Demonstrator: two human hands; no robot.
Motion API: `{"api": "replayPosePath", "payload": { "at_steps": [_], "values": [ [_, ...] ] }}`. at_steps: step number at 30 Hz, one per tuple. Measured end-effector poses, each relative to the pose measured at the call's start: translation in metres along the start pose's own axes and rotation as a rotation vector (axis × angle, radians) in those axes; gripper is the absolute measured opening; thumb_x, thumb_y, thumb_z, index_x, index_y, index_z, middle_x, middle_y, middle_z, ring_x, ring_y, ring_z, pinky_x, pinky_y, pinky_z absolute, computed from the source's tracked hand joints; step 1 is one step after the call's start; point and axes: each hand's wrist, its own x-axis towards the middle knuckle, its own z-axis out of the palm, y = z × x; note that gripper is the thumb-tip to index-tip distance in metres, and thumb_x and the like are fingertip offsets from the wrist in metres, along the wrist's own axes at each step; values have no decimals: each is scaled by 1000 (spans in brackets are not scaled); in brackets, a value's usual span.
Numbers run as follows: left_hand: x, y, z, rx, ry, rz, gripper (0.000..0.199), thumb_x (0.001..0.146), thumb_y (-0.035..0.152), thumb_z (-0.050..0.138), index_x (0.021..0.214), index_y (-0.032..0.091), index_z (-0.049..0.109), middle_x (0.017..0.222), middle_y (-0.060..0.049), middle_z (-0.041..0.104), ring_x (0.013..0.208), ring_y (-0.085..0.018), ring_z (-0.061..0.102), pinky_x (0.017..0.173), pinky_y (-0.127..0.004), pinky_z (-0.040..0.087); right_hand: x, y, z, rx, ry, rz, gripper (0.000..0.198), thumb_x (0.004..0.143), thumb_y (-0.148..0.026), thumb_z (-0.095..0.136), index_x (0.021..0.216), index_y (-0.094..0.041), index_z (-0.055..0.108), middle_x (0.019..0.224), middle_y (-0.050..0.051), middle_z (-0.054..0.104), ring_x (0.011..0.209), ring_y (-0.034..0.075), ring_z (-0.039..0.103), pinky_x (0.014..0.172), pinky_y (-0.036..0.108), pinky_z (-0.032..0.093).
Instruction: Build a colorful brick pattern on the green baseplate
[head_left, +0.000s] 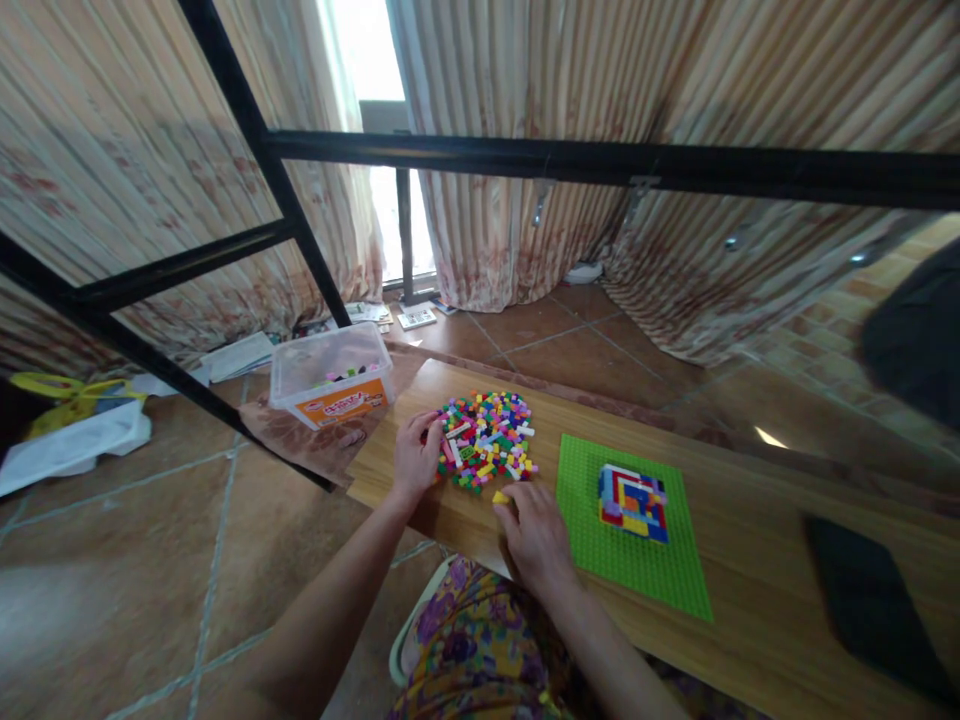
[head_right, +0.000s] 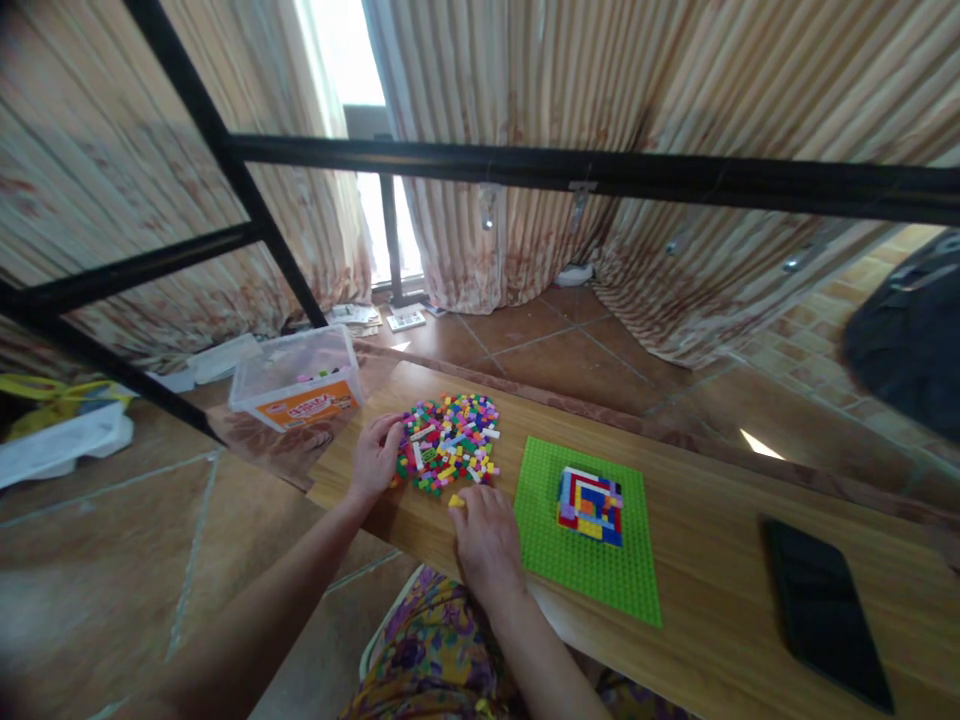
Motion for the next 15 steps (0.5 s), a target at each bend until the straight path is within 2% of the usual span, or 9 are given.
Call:
{"api": "replayPosePath", "payload": {
  "at_steps": [5,9,11,13,15],
  "values": [
    [-8,5,-6,55,142,105,31,92,36,48,107,18,67,112,-10,66,110,-24,58,100,-41,44,-13,-3,-18,354,65,201,18,90,-31,54,98,-20,66,95,4,70,86,18,63,80,31,46],
    [-18,28,-13,58,100,198,30,92,34,50,112,17,65,112,-11,66,110,-24,57,99,-42,43,-18,-5,-31,597,202,349,20,84,-36,60,95,-21,69,91,4,71,84,18,64,79,31,49],
    [-27,49,-15,-45,-56,201,30,93,33,49,115,18,64,108,-9,68,105,-22,59,96,-39,45,-20,-6,-36,676,257,396,21,81,-36,63,94,-21,71,89,4,72,82,18,64,78,32,50],
    [-39,72,-15,-200,-256,144,31,93,34,51,117,19,63,104,-7,69,97,-20,62,91,-34,48,-21,-8,-40,728,291,416,21,79,-36,65,93,-21,71,87,3,71,80,18,64,76,31,50],
    [-52,94,-13,-359,-442,72,28,92,36,53,110,20,66,102,-6,69,93,-18,63,85,-30,49,-23,-12,-45,771,295,411,22,78,-35,66,95,-21,70,86,3,71,80,17,64,76,31,50]
  ]
}}
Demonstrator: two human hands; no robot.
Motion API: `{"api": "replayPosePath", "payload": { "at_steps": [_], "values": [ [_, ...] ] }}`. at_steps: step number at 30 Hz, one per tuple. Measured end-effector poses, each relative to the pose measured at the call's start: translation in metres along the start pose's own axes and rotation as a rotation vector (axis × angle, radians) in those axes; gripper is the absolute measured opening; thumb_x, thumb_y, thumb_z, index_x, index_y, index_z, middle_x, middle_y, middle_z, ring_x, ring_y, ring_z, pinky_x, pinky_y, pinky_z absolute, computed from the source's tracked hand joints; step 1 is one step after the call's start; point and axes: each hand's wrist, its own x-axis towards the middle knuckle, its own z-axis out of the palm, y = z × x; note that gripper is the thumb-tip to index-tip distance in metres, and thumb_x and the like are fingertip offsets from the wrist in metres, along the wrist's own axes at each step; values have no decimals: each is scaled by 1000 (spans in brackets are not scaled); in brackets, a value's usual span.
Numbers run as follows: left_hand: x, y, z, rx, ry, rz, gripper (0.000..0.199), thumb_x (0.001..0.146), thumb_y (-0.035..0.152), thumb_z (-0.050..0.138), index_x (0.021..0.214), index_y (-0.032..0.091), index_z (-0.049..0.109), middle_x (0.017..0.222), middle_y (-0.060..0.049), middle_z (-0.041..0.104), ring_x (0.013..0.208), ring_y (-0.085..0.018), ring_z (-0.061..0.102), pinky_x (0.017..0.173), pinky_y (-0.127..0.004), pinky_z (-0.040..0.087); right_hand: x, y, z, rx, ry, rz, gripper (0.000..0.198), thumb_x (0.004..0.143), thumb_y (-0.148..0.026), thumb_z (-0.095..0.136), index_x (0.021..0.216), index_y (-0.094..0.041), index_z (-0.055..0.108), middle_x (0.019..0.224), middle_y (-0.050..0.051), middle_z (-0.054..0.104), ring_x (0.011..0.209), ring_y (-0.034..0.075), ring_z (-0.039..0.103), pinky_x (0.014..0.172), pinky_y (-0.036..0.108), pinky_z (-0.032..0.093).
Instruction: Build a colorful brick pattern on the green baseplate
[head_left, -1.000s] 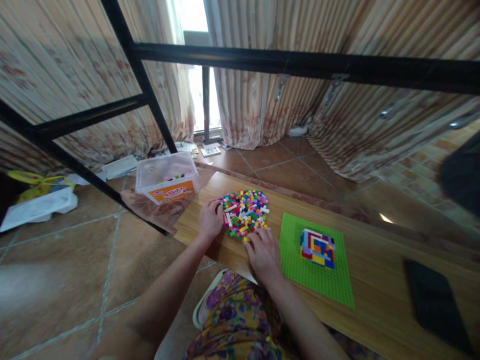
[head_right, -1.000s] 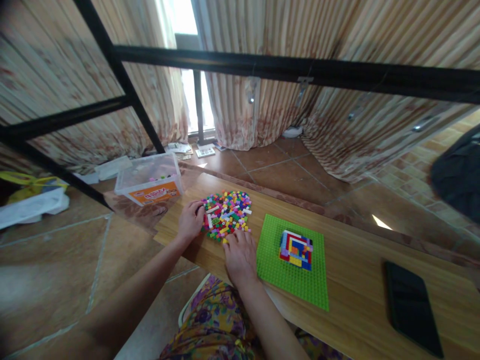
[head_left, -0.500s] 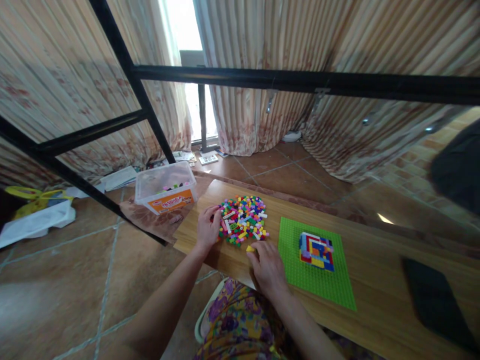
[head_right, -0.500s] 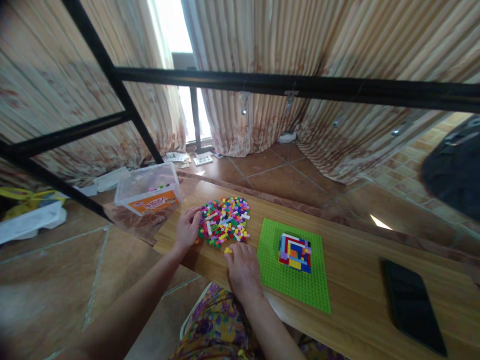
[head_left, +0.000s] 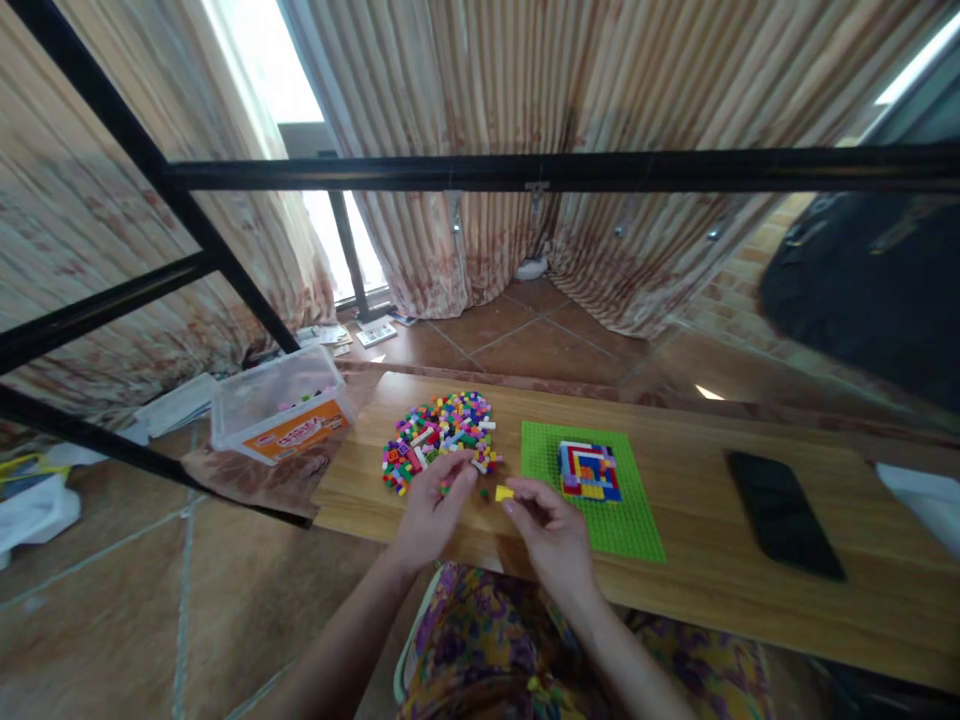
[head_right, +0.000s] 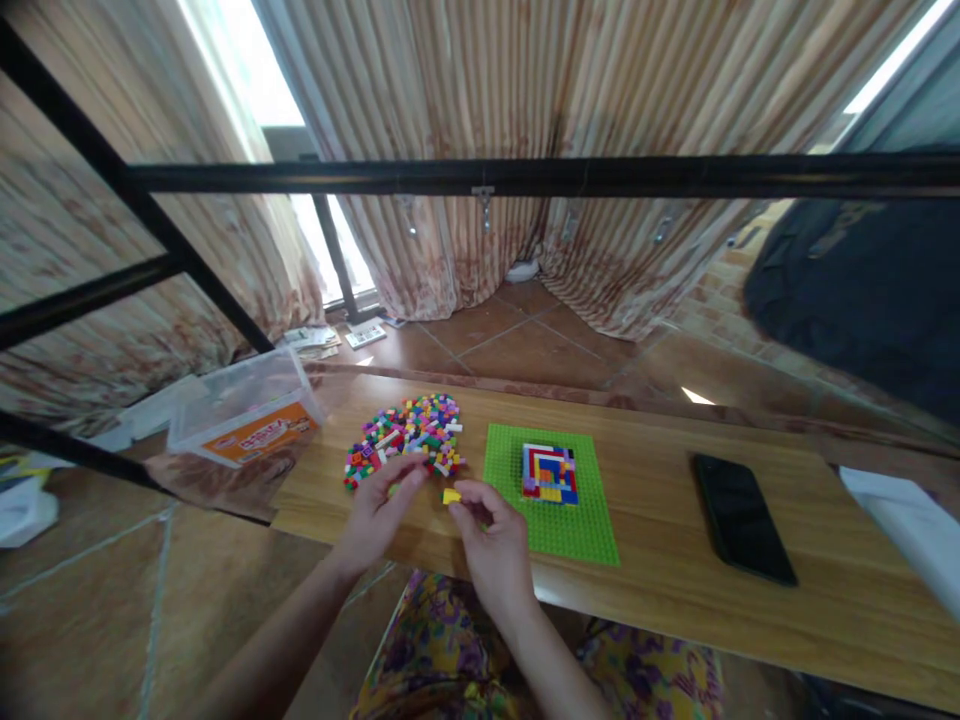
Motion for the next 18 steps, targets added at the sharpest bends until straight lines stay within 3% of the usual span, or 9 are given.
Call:
{"api": "replayPosePath", "payload": {
  "at_steps": [3,6,12,18],
  "values": [
    [-10,19,17,-206,-210,-68,22,88,35,59,95,17,69,87,-4,69,80,-16,62,75,-26,48,-5,-7,-4,34,-51,9,24,79,-36,67,98,-21,69,87,3,71,81,17,64,77,31,50],
    [-14,26,23,-373,-288,-146,21,84,36,64,82,15,69,75,-2,65,70,-13,57,67,-23,45,-9,-12,-10,50,-99,39,24,77,-36,69,96,-21,67,82,2,69,78,16,64,74,29,50],
    [-17,32,23,-555,-283,-332,29,76,43,71,73,15,68,61,1,59,57,-10,50,58,-22,42,-11,-20,-23,215,-135,146,25,67,-34,76,85,-19,68,77,1,70,71,15,63,69,28,49],
    [-23,32,32,-671,-248,-455,32,74,46,72,84,16,67,70,-2,65,62,-11,56,62,-25,46,-13,-26,-32,392,-84,277,26,61,-40,81,76,-19,72,68,0,68,60,12,57,62,26,49]
  ]
}}
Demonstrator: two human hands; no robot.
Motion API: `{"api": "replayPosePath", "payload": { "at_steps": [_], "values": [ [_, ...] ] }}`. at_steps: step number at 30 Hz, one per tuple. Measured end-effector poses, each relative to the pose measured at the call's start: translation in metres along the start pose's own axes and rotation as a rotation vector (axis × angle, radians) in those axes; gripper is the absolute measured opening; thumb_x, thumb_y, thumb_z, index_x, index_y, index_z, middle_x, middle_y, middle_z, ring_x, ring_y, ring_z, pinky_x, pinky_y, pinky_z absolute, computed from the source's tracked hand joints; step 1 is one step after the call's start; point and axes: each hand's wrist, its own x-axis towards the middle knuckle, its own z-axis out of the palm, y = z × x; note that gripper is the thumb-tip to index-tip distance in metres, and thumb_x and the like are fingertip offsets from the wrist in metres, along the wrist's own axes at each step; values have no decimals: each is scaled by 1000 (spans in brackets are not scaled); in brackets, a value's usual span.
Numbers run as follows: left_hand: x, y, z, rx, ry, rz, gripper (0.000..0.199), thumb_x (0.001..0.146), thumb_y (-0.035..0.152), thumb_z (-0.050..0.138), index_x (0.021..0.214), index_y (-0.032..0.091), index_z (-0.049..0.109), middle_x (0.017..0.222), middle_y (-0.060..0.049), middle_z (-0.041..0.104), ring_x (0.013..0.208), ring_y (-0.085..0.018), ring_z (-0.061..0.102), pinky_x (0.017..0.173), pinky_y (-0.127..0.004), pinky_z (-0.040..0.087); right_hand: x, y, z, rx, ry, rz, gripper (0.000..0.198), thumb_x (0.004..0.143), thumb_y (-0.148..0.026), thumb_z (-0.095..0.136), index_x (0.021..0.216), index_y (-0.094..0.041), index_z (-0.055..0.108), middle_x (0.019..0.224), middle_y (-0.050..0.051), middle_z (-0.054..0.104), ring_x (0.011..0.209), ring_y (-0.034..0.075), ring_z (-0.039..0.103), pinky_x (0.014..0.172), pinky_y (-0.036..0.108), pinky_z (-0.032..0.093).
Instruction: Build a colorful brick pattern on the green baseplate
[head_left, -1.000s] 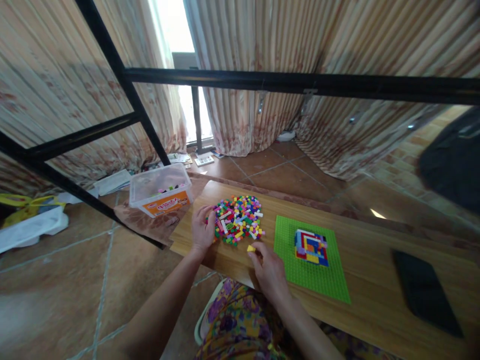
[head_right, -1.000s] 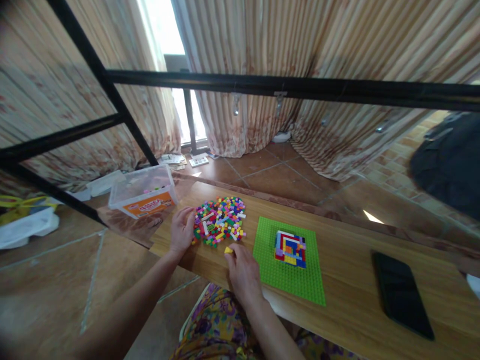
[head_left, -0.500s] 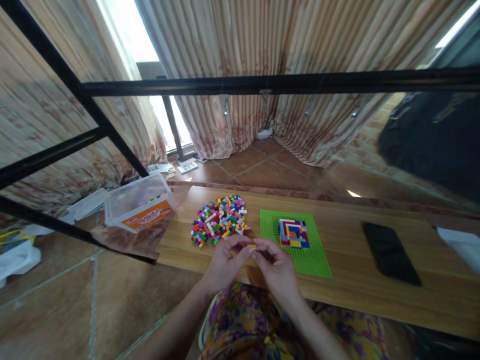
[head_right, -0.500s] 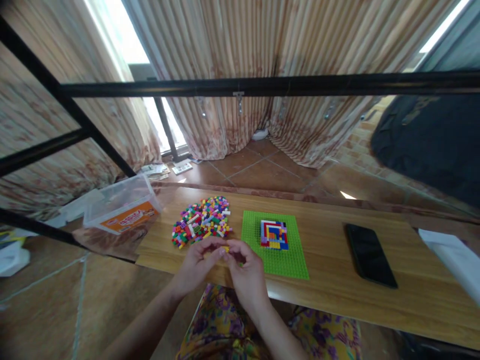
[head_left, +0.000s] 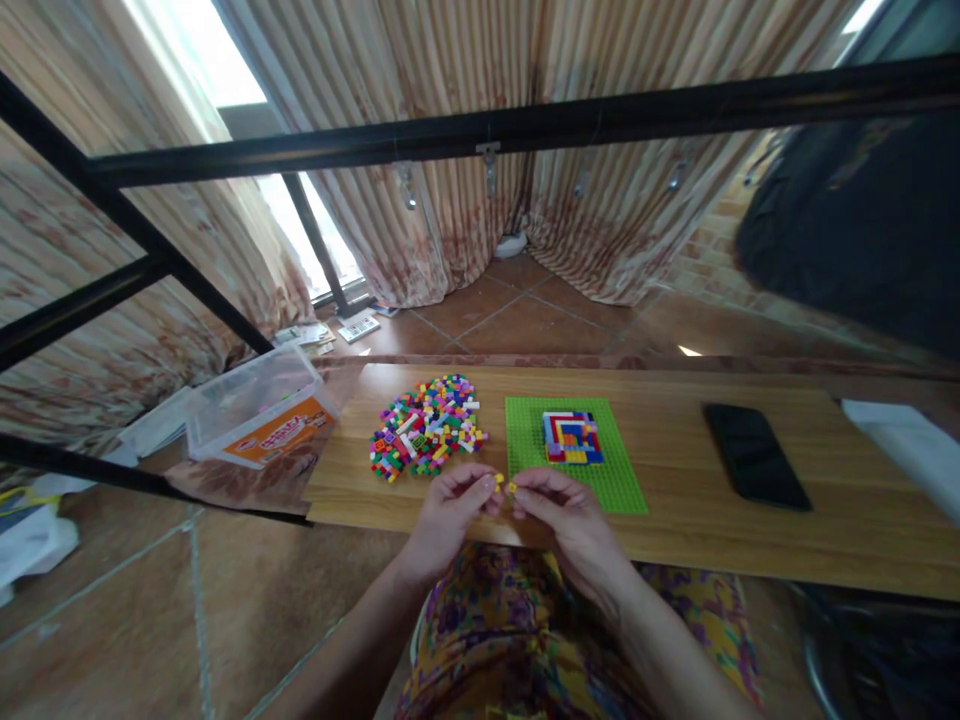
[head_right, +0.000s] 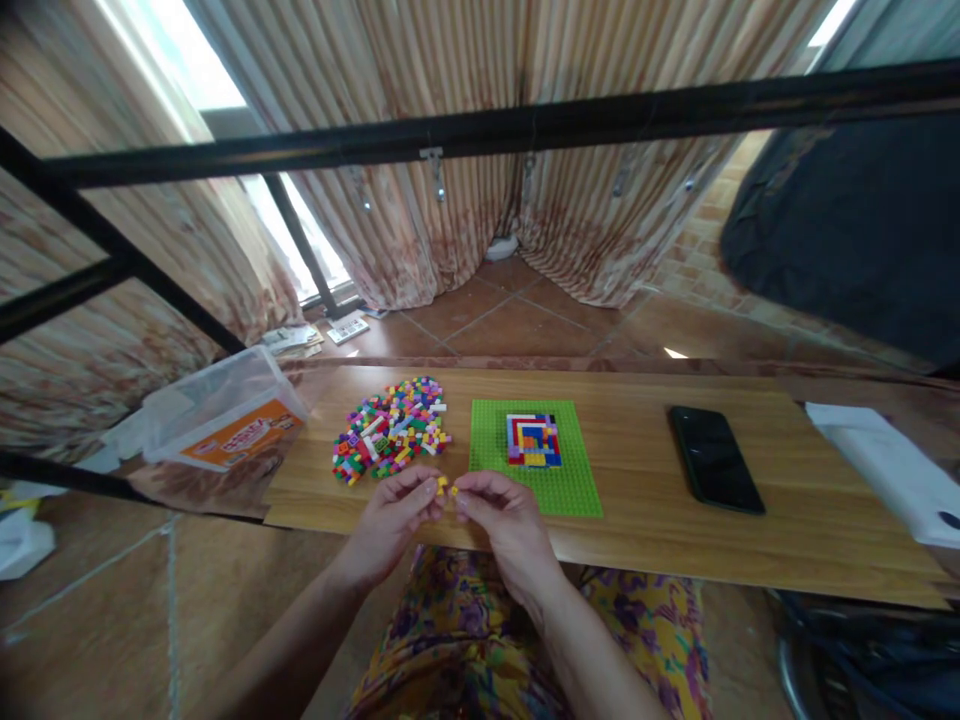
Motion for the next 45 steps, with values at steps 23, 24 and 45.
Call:
{"api": "replayPosePath", "payload": {
  "at_steps": [23,24,45],
  "values": [
    [24,-52,-30,855,77,409,18,90,32,52,93,20,65,81,-3,66,74,-16,63,69,-27,50,64,3,-105,-652,478,-342,26,75,-38,61,85,-19,76,90,9,76,81,22,68,78,37,51],
    [24,-52,-30,863,80,412,18,89,33,52,94,21,65,80,-3,67,73,-16,63,68,-27,51,66,4,-103,-706,479,-354,25,77,-36,59,86,-19,76,92,9,76,82,22,69,79,37,51],
    [25,-55,-32,928,89,439,17,89,31,53,93,22,66,88,-5,70,81,-18,66,73,-29,54,87,3,-107,-1011,499,-390,21,79,-32,56,80,-22,74,82,5,74,73,19,65,71,32,48]
  ]
}}
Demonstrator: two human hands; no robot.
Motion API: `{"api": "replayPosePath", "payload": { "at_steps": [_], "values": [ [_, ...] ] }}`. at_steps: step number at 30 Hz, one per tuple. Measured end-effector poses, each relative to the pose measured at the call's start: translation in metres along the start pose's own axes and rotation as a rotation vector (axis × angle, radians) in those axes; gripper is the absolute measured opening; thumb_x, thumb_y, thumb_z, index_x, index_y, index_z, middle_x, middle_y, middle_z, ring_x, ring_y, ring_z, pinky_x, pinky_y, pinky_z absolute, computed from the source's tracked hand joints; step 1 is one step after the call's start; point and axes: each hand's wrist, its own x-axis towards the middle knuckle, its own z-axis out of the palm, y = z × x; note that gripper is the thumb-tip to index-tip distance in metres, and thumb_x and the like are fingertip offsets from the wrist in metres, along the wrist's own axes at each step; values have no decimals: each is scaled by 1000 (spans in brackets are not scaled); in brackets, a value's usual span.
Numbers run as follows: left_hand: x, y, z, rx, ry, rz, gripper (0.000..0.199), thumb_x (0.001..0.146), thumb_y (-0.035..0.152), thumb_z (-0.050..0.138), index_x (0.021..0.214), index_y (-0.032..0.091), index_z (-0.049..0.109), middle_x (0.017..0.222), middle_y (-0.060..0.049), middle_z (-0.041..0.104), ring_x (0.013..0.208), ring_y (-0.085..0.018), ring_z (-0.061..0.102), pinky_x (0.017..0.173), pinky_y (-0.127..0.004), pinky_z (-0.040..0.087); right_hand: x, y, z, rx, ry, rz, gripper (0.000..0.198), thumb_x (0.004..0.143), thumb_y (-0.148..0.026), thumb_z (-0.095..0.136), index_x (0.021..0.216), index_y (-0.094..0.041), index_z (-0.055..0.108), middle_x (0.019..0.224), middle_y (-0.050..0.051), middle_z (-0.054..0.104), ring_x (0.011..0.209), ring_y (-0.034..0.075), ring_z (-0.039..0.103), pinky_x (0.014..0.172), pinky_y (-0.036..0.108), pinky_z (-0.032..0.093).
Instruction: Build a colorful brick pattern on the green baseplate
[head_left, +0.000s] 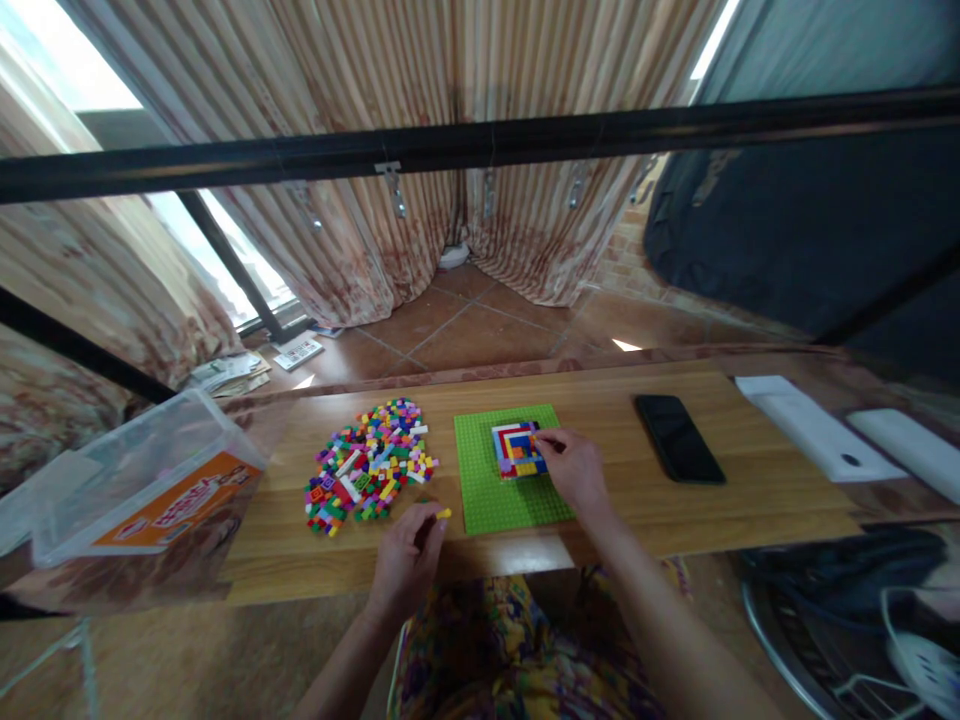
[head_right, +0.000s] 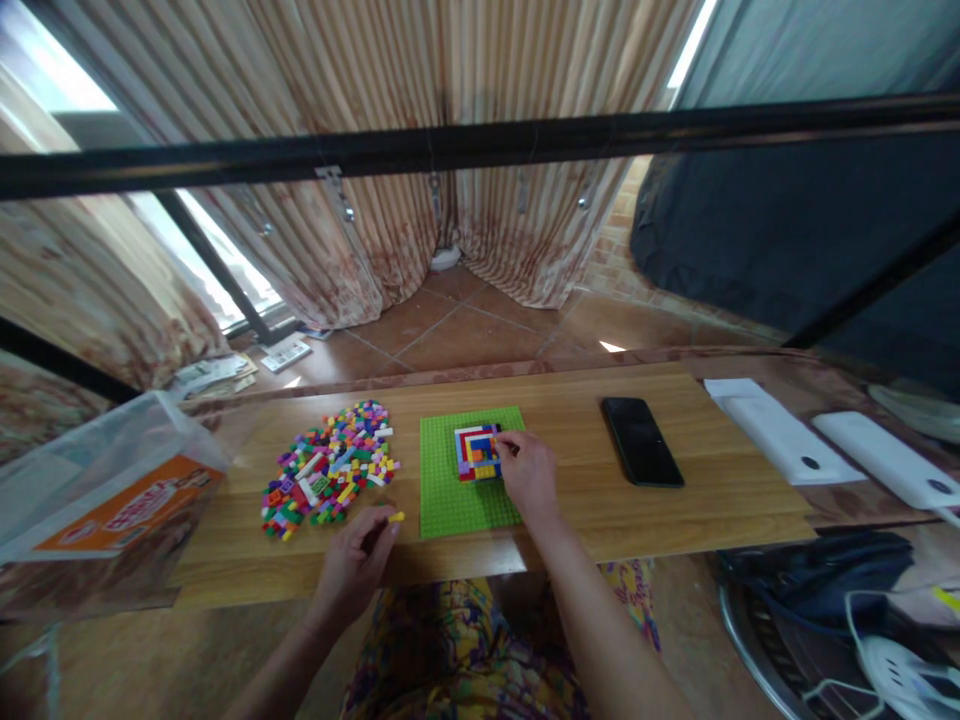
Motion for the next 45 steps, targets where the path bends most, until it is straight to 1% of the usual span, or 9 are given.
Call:
{"api": "replayPosePath", "payload": {
  "at_steps": [4,9,16,27,37,40,42,43,45],
  "values": [
    [0,0,0,-2,5,8,15,88,30,54,93,22,66,89,-5,70,82,-18,66,73,-29,53,-1,-1,-2,85,-8,47,23,79,-35,58,82,-19,74,81,7,75,70,20,66,68,32,49],
    [-1,1,1,11,-5,19,15,89,29,53,93,22,65,89,-5,70,82,-18,66,74,-29,53,-3,6,-3,169,-8,75,27,82,-37,55,88,-18,73,86,9,76,77,22,69,72,33,51],
    [-1,2,0,11,-8,17,16,90,29,52,93,20,65,88,-5,69,82,-18,66,74,-28,53,-2,17,2,228,18,185,37,78,-46,61,90,-14,74,85,11,75,74,23,68,71,34,52],
    [-1,2,0,8,-4,66,14,91,25,51,95,19,64,89,-5,69,83,-16,66,75,-27,52,3,9,5,139,2,231,36,75,-48,62,85,-16,74,80,9,75,73,22,67,69,33,49],
    [-2,2,3,-27,24,39,15,91,22,52,98,18,64,92,-5,70,86,-16,66,78,-27,52,7,10,1,93,-47,210,39,75,-49,62,88,-14,74,83,12,74,75,24,67,73,35,49],
    [-2,3,3,-62,37,1,16,91,22,51,99,18,65,92,-5,70,84,-16,66,77,-27,52,-1,1,-3,110,69,186,42,81,-49,55,89,-12,72,84,13,73,73,23,65,70,34,48],
    [-3,2,3,-96,41,-13,17,91,22,52,99,18,65,91,-5,70,83,-15,66,76,-26,52,-15,-10,-3,123,165,117,43,87,-48,49,91,-12,71,86,13,73,74,22,65,71,33,48],
    [-3,2,3,-114,45,-17,17,91,22,52,99,17,65,91,-5,70,83,-15,66,76,-26,52,-24,-18,-2,145,154,56,41,89,-47,47,92,-13,71,88,13,72,76,21,65,72,33,49],
    [-3,3,4,-144,47,-21,17,91,23,52,99,18,65,92,-5,70,84,-15,66,77,-26,51,-46,-34,5,222,15,-92,36,91,-43,47,93,-16,70,94,11,72,83,20,65,78,32,49]
  ]
}}
